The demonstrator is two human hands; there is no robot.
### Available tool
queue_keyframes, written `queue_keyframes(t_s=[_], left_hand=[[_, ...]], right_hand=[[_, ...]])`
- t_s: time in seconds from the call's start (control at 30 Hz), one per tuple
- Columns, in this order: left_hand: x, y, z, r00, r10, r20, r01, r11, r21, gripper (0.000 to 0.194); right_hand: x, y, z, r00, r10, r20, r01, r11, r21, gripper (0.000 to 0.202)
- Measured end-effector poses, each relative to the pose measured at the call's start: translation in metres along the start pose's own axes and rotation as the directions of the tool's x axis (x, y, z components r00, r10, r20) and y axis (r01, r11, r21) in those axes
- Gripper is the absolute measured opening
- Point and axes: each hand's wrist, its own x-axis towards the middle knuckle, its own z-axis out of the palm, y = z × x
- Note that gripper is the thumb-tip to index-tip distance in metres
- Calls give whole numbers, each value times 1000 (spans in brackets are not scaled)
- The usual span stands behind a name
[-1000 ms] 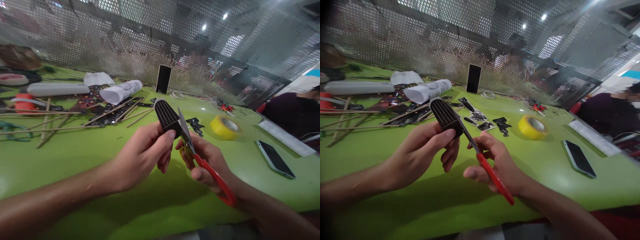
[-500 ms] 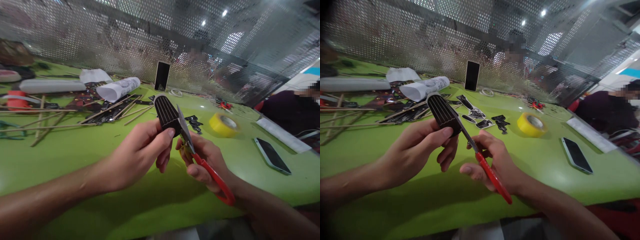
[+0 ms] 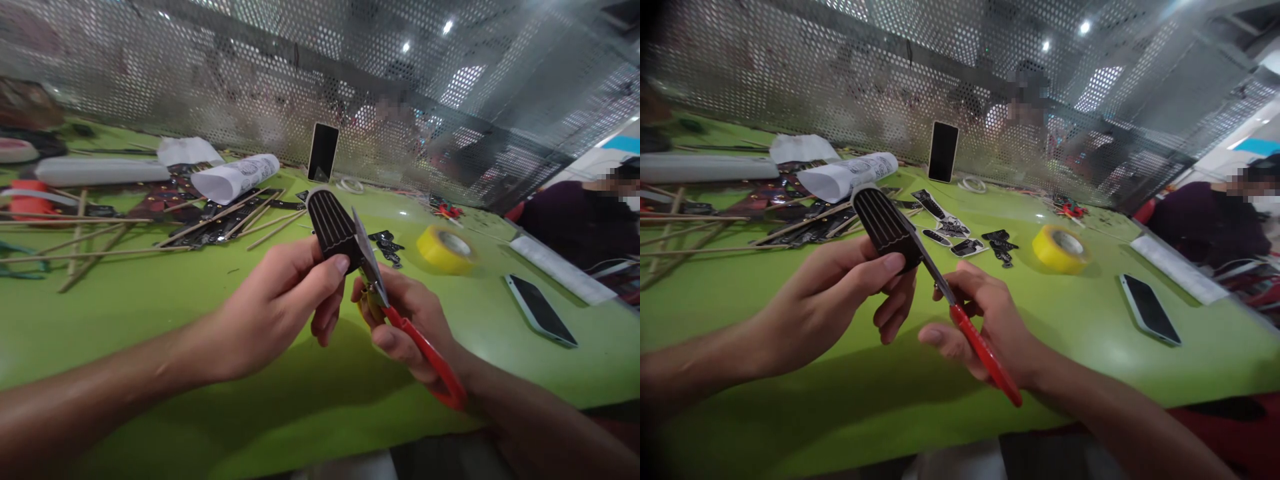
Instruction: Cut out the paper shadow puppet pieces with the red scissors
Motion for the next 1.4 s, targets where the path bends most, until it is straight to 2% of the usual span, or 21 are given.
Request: queue_keyframes(t_s=[0.33, 0.57, 0.73, 0.83, 0.9, 1.0, 1.17, 1.27, 1.4], left_hand=[[1, 4, 0, 1000, -23, 20, 24, 999, -32, 42], [1, 5, -4, 998, -55, 22, 56, 997, -60, 39], [4, 4, -8, 996, -4, -85, 1, 999, -32, 37], [5, 4, -8, 990, 40, -135, -39, 999, 14, 39], [4, 5, -8, 992, 43, -122, -36, 997, 63, 41], [4, 7, -6, 995, 25, -94, -17, 996, 85, 41], [4, 5, -6, 998, -34, -55, 33, 999, -18, 37], [3, 2, -6, 998, -57, -34, 54, 995, -79, 38], [2, 2, -4, 998, -43, -38, 40, 997, -72, 39]], right_hand=[[0, -4, 2, 998, 50, -35, -52, 996, -72, 65], [-1, -3, 0, 998, 49, -25, -51, 995, -85, 61], [-1, 0, 1, 1000, 6, -2, -6, 997, -77, 60], [-1, 1, 3, 998, 59, 8, -59, 998, 12, 59], [-2, 2, 3, 996, 83, 18, -85, 992, 93, 58], [-3, 4, 3, 996, 62, 60, -69, 990, 120, 56], [-5, 5, 2, 994, 90, 56, -96, 988, 122, 64], [-7, 3, 3, 994, 86, 60, -93, 988, 125, 58], [-7, 0, 5, 997, 57, 50, -62, 993, 104, 53]])
